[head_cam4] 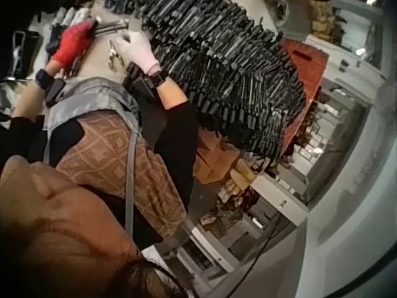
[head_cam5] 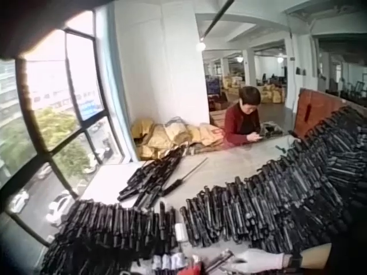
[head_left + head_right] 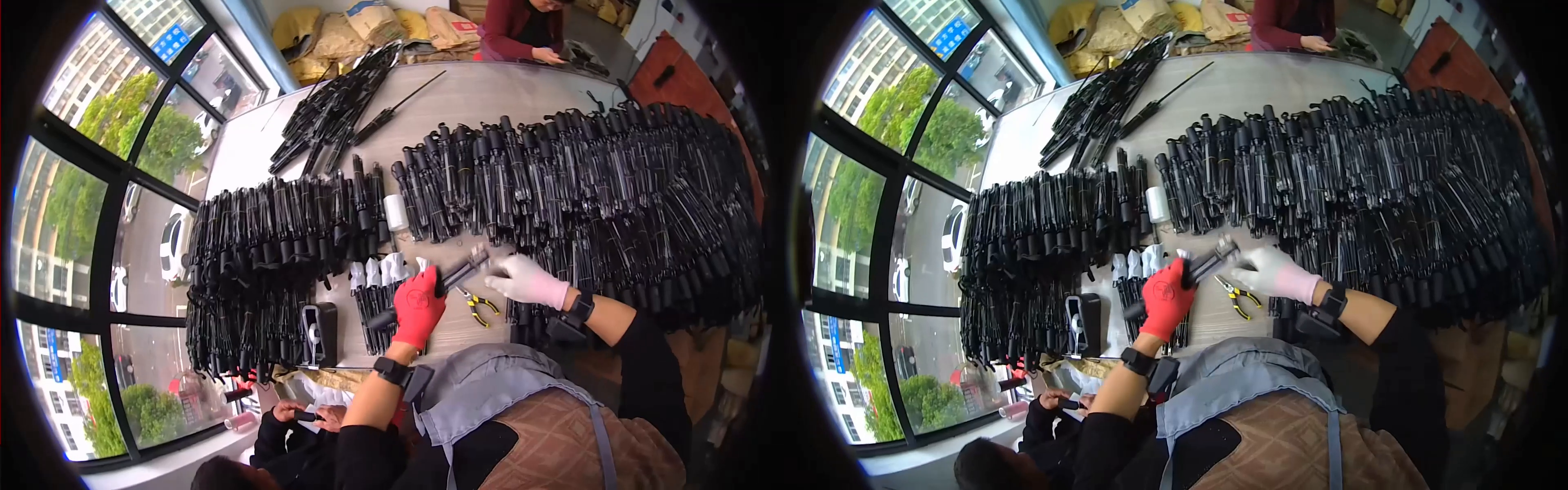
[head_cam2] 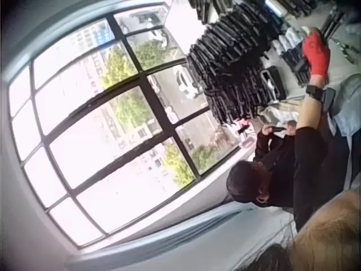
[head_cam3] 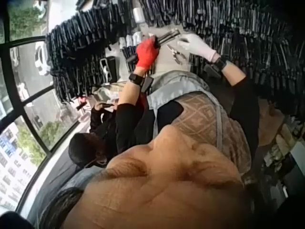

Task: The person picks up an umbrella frame, opens and closes it to test it, and then uses pliers to tighten the wire around the ribs. This process is repeated with a second umbrella frame before it is placed back on the table.

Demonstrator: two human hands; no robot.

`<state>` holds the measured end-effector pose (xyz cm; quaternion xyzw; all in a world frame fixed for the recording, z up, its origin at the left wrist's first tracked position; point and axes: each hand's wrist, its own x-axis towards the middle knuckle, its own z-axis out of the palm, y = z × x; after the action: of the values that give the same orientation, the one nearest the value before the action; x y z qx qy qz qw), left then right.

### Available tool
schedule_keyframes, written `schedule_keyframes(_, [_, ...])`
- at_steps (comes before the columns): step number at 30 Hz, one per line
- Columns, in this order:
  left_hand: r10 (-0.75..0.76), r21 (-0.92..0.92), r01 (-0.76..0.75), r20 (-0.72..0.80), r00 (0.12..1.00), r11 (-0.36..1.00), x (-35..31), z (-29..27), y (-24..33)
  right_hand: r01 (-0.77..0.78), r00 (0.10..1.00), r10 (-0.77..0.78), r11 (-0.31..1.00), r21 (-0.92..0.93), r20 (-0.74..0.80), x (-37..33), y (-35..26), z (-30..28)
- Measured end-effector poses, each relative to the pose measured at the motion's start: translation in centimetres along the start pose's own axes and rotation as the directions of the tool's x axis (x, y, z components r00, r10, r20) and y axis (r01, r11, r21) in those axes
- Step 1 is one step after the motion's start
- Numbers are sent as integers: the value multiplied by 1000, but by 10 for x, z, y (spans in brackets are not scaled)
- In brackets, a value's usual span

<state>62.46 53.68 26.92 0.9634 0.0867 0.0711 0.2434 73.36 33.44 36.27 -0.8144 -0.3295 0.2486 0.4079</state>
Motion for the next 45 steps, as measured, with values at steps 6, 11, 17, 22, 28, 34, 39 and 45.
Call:
schedule_keyframes(6, [123, -660, 318, 531, 838, 680, -9, -38, -5, -274, 951, -148, 1, 962, 271, -55, 14, -31])
schedule_keyframes(11, [289, -847, 372, 274, 917, -379, 34, -55, 34, -10, 969, 242, 231, 973, -47, -50, 16, -4])
schedule_keyframes(17, [242, -884, 157, 51, 969, -440, 63, -93, 87, -130, 986, -13, 566, 814, 166, -54, -19, 27])
schedule_keyframes(22, [-217, -905, -23, 77, 973, -424, 67, -95, 119, 134, 990, -110, 927, 351, -87, -29, -20, 12])
schedule_keyframes(28, [-202, -855, -25, 95, 975, -519, 76, -104, 101, 158, 984, -178, 898, 410, 10, -13, -49, -3])
schedule_keyframes(34, [-190, -945, -60, 3, 982, -323, 60, -109, 79, 186, 952, -282, 840, 510, 118, 2, -42, 23])
schedule_keyframes(39, [-284, -969, -116, -51, 957, -217, 67, -130, 82, 411, 910, -363, 847, 336, -199, 17, -54, 41])
schedule_keyframes(45, [-366, -936, -272, -178, 914, -222, 80, -161, 126, 532, 832, -450, 811, 242, -324, 58, -93, 10])
